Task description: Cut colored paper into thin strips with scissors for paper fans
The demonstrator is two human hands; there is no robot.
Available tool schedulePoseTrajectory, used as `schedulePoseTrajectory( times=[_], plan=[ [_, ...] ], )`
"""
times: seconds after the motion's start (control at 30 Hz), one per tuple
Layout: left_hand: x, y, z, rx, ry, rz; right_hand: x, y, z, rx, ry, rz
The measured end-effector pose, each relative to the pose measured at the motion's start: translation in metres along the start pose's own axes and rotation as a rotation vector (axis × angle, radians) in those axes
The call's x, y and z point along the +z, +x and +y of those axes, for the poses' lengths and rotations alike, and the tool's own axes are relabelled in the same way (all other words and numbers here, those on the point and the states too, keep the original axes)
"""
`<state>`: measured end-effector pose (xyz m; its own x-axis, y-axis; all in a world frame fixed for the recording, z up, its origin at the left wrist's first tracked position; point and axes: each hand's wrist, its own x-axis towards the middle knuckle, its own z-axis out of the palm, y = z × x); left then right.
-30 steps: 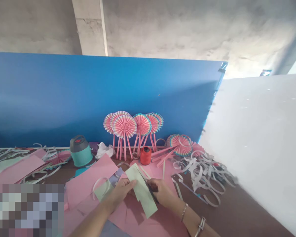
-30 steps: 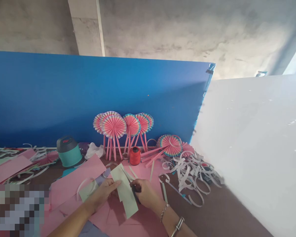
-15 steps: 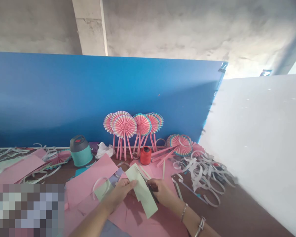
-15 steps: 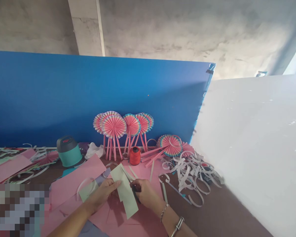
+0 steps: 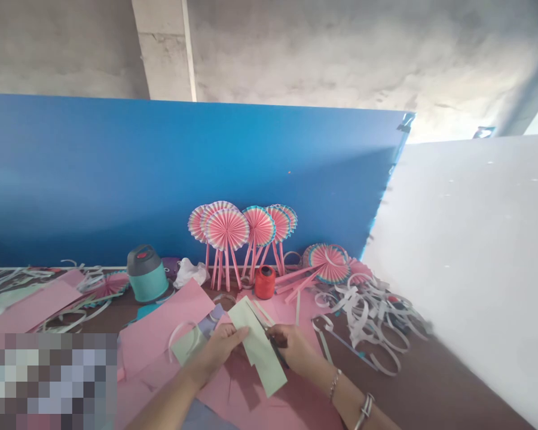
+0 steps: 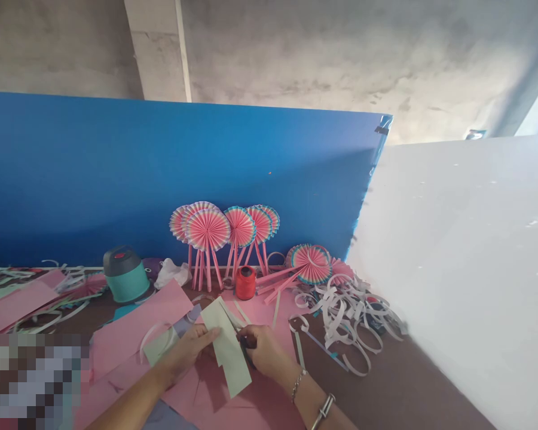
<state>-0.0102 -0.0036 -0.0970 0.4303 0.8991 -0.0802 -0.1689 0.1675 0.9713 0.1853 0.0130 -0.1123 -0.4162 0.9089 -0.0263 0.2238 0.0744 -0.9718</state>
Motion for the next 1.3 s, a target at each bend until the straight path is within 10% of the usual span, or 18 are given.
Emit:
schedulePoseTrajectory(
  times=[0.93, 1.3],
  plan=[
    [0.004, 0.000, 0.003, -0.015, 0.069, -0.031, 0.003, 0.003, 0.004, 0.117, 0.118, 0.069],
    [-0.005, 0.005, 0.004, 0.047, -0.003, 0.187, -0.006, 0.003, -0.010, 0.060, 0.254, 0.078]
  ],
)
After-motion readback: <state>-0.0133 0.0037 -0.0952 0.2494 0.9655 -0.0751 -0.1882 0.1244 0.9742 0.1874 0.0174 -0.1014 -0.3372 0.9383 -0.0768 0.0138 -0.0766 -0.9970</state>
